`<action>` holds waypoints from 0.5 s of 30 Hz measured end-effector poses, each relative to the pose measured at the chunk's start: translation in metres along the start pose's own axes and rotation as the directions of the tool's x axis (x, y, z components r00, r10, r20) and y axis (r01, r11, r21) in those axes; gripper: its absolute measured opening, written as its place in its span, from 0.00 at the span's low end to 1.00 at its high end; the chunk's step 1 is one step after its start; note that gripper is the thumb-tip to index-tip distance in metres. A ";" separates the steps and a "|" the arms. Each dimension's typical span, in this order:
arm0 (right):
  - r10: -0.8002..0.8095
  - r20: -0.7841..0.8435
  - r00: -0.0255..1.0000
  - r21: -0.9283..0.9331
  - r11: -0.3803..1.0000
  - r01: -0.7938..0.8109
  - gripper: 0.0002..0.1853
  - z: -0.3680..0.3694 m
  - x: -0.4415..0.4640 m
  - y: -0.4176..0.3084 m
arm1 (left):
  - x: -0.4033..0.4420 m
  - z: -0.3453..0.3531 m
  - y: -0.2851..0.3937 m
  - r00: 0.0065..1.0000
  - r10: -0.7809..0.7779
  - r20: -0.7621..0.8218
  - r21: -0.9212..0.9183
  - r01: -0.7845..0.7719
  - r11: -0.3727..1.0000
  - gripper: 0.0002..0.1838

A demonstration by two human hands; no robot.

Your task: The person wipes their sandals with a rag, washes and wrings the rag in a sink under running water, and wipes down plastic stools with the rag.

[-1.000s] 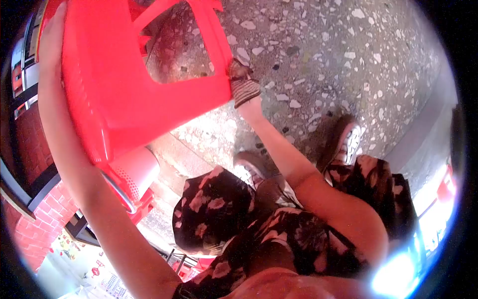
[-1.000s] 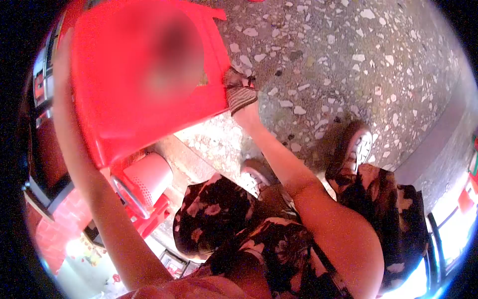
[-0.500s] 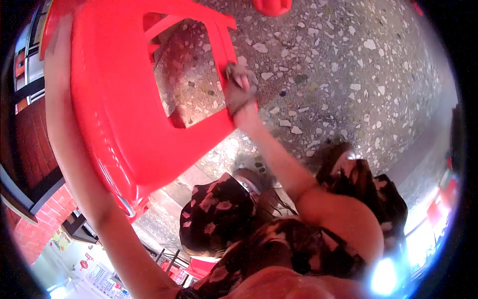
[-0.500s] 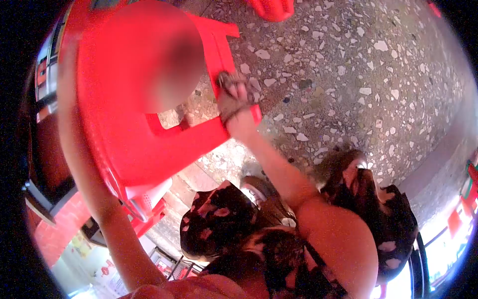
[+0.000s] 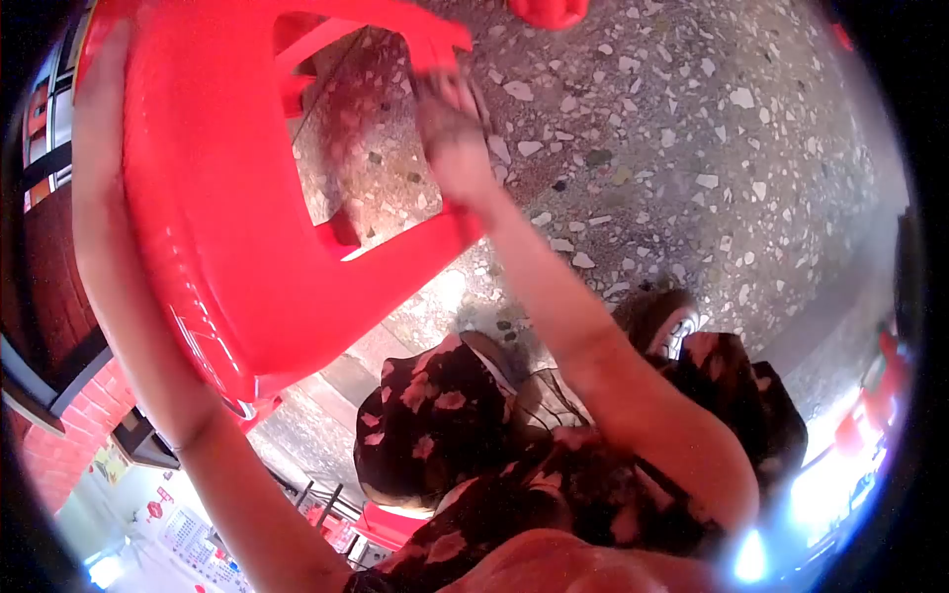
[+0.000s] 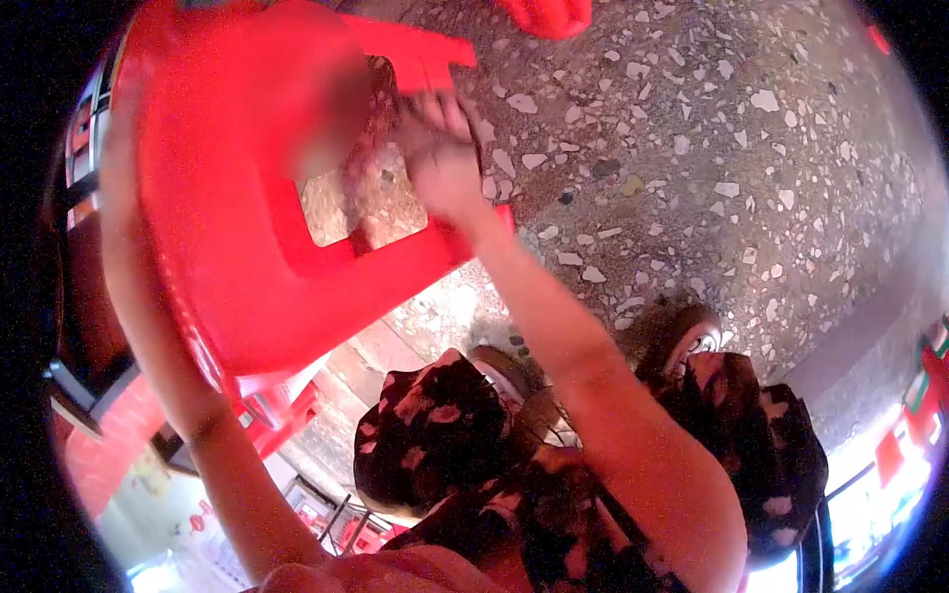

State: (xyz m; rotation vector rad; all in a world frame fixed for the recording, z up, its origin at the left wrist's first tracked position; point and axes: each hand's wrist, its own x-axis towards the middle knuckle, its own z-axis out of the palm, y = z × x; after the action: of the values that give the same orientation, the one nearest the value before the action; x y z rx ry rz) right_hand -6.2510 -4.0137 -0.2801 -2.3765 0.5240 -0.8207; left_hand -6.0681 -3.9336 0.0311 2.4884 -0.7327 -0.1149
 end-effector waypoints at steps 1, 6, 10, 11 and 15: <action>0.001 -0.002 1.000 0.046 0.999 -0.001 0.19 0.010 0.034 0.007 | -0.001 0.000 0.000 1.000 -0.003 0.000 -0.006 0.003 1.000 0.25; 0.025 0.150 0.988 0.388 0.918 -0.082 0.23 -0.002 -0.015 0.011 | -0.001 0.000 0.002 1.000 -0.017 -0.006 0.003 0.017 1.000 0.26; 0.129 0.085 0.988 0.523 0.838 -0.154 0.22 -0.032 -0.003 -0.010 | -0.003 0.002 0.006 1.000 -0.022 -0.012 -0.013 0.022 1.000 0.26; 0.009 0.063 0.998 0.259 0.966 -0.025 0.22 -0.031 0.003 -0.007 | -0.002 0.002 0.005 1.000 -0.026 -0.012 -0.020 0.025 0.999 0.26; 0.267 0.225 0.937 0.632 0.692 -0.349 0.20 0.008 0.095 0.016 | -0.003 0.004 0.006 0.999 -0.045 -0.009 -0.054 0.044 0.998 0.26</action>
State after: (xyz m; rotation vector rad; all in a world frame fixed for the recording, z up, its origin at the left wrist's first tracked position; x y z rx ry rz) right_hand -6.1790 -4.0725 -0.2540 -1.5973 0.4645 -0.5757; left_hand -6.0748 -3.9380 0.0309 2.4531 -0.6614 -0.1367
